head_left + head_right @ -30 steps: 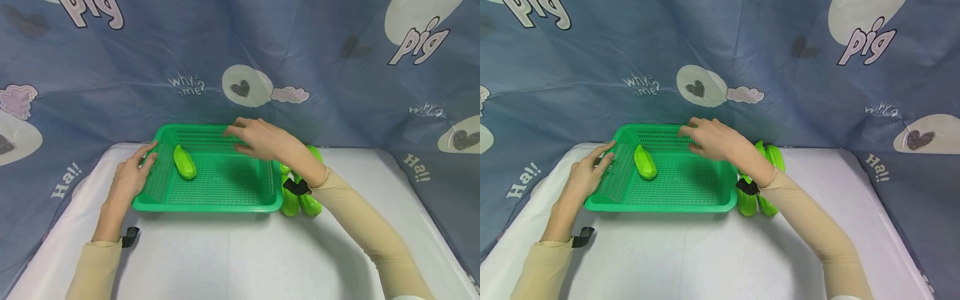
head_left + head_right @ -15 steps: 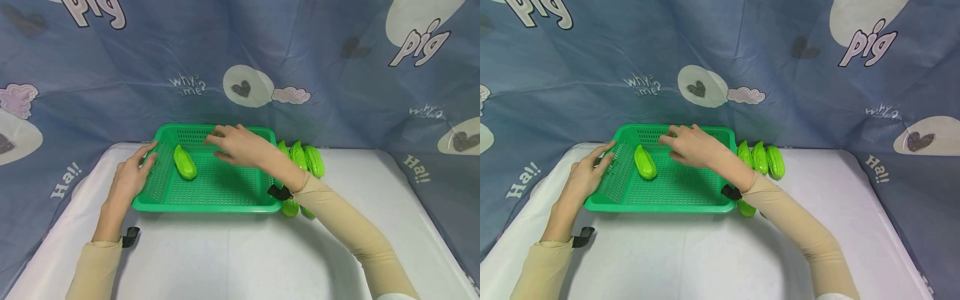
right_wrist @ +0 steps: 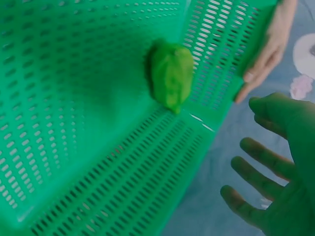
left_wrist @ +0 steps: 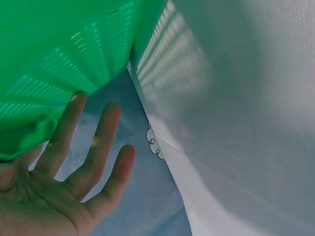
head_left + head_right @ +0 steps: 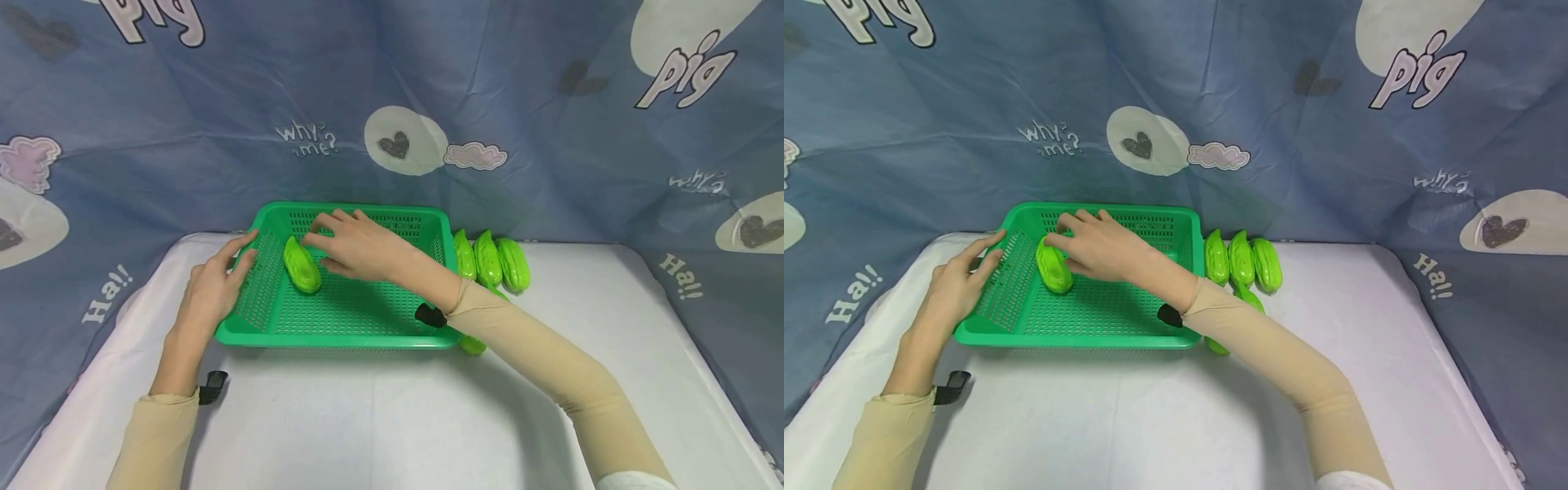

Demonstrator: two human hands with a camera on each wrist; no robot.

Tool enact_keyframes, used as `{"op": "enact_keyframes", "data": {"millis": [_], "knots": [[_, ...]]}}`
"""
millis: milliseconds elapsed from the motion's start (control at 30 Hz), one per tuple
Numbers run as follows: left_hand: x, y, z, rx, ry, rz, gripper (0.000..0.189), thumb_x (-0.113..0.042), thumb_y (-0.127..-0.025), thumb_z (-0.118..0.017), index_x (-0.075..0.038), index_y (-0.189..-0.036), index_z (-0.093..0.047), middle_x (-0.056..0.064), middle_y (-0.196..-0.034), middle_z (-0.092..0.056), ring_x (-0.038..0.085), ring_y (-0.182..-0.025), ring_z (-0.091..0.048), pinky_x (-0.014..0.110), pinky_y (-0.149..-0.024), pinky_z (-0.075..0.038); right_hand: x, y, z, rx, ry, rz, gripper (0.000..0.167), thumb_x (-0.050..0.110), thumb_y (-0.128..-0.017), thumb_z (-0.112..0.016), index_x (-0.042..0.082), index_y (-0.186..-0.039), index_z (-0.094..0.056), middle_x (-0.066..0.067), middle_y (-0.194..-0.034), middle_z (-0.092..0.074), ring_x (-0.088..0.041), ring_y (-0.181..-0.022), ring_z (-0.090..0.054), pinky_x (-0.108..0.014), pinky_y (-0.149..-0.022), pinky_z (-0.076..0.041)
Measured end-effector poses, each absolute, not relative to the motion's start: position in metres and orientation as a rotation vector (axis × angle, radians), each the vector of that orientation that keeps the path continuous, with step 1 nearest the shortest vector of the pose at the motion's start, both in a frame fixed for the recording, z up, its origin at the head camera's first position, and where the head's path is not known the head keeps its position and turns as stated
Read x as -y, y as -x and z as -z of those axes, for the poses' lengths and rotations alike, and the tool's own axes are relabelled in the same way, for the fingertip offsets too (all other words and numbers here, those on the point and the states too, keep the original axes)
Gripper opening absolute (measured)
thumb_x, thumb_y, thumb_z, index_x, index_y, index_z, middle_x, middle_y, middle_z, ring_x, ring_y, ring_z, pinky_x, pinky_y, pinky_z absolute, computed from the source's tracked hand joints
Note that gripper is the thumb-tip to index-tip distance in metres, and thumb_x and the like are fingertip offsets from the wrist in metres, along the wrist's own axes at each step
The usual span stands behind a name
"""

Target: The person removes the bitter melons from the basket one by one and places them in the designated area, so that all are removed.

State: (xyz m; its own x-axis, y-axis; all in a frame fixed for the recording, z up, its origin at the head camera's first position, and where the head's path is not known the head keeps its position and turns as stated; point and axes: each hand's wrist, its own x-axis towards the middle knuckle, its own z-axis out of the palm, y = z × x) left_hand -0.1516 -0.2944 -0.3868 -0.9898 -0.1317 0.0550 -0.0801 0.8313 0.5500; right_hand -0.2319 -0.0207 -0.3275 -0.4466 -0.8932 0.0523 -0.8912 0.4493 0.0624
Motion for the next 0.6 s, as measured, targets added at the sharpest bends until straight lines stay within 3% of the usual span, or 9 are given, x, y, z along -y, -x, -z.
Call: {"op": "enact_keyframes", "data": {"millis": [200,433,600], "knots": [[0.295,0.151,0.386,2.923,-0.168,0.884,0.061,-0.060,-0.115,-0.034,-0.035,-0.171,-0.033,0.040,-0.157,-0.049,0.063,-0.120,-0.064,0.042,-0.055,-0.043,0.032,0.235,0.345,2.639,-1.660,0.115,0.051,0.041,-0.113,-0.058,0.026,-0.160,-0.049,-0.003,-0.163,-0.048,-0.028,-0.142,-0.054,-0.049,-0.109,-0.052],[0.296,0.152,0.387,2.928,-0.178,0.894,0.061,-0.061,-0.114,-0.033,-0.037,-0.171,-0.032,0.038,-0.159,-0.048,0.063,-0.136,-0.054,0.060,-0.078,-0.052,0.044,0.238,0.358,2.651,-1.696,0.215,0.056,0.043,-0.111,-0.060,0.027,-0.163,-0.046,-0.003,-0.165,-0.047,-0.029,-0.144,-0.054,-0.051,-0.114,-0.053],[0.295,0.153,0.388,2.930,-0.172,0.884,0.061,-0.061,-0.115,-0.033,-0.036,-0.171,-0.033,0.040,-0.157,-0.049,0.064,-0.134,-0.056,0.060,-0.077,-0.052,0.051,0.238,0.365,2.706,-1.707,0.274,0.062,0.044,-0.112,-0.059,0.032,-0.169,-0.037,-0.003,-0.174,-0.037,-0.033,-0.153,-0.048,-0.056,-0.120,-0.049]]}}
